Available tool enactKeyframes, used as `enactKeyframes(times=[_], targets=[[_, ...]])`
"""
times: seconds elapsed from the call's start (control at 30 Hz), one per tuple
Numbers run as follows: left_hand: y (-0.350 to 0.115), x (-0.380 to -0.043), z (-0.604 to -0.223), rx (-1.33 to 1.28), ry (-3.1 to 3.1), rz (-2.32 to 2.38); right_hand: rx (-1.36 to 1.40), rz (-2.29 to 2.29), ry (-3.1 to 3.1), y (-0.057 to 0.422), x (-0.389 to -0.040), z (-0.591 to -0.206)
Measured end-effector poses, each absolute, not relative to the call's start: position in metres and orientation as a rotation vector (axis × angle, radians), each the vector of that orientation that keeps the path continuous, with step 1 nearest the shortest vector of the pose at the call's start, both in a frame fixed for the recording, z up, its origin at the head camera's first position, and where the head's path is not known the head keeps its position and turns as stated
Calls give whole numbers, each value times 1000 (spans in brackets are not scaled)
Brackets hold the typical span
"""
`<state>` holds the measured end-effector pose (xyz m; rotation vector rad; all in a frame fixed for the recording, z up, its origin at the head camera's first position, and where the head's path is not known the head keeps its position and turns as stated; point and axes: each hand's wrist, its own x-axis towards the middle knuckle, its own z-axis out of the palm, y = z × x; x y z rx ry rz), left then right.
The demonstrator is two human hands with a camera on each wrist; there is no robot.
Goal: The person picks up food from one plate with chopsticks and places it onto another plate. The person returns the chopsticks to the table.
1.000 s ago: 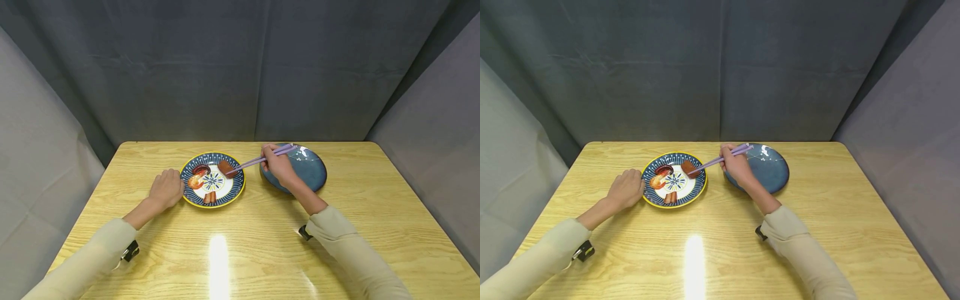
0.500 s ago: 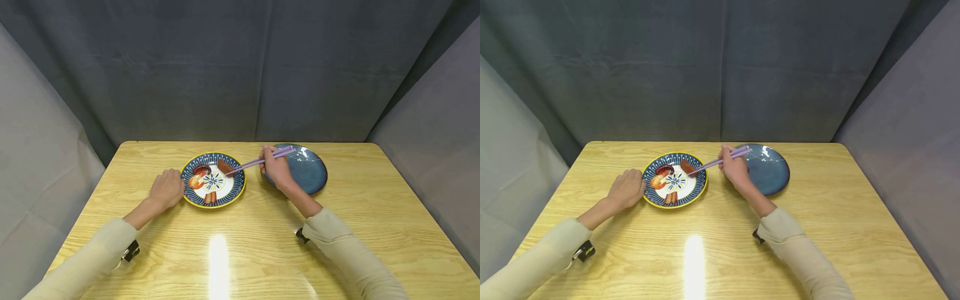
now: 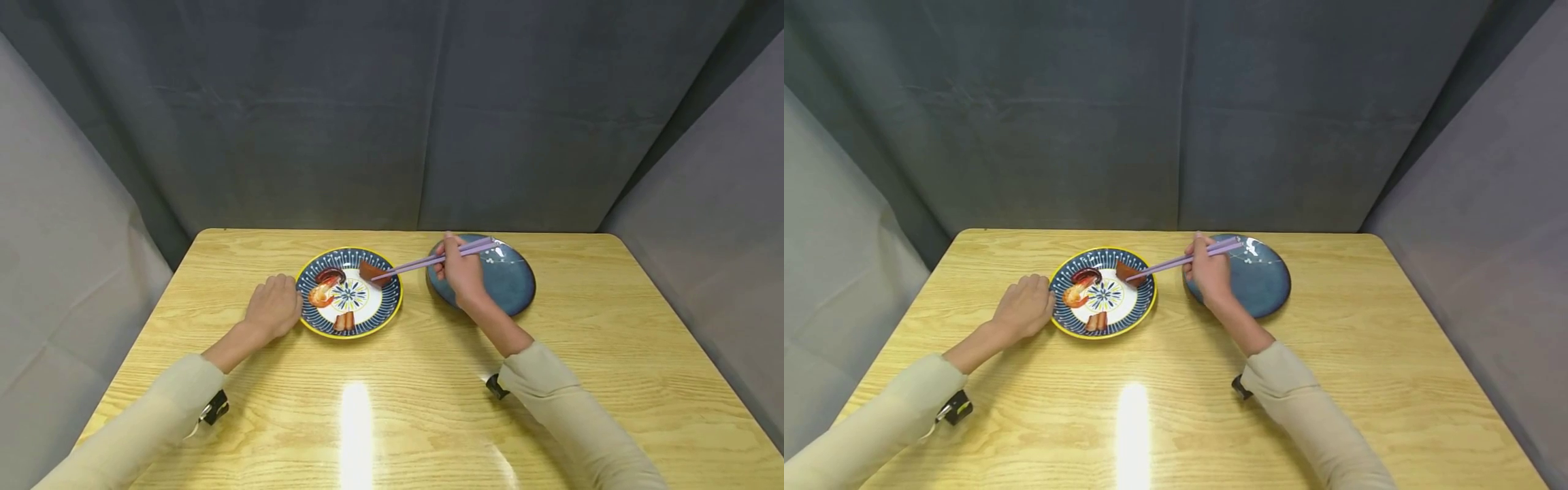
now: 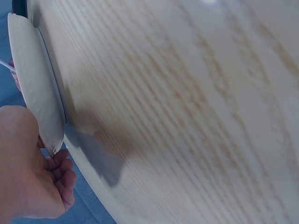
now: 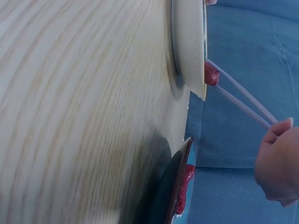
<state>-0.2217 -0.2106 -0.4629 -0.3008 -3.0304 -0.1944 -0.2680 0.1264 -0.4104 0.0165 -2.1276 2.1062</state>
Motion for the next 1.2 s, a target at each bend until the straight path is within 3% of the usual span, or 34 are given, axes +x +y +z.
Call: enactKeyframes(times=[1.2], targets=[[-211,-221,-461,-296,-3051,-176,-168,2215,-1845,177,-271,-395]])
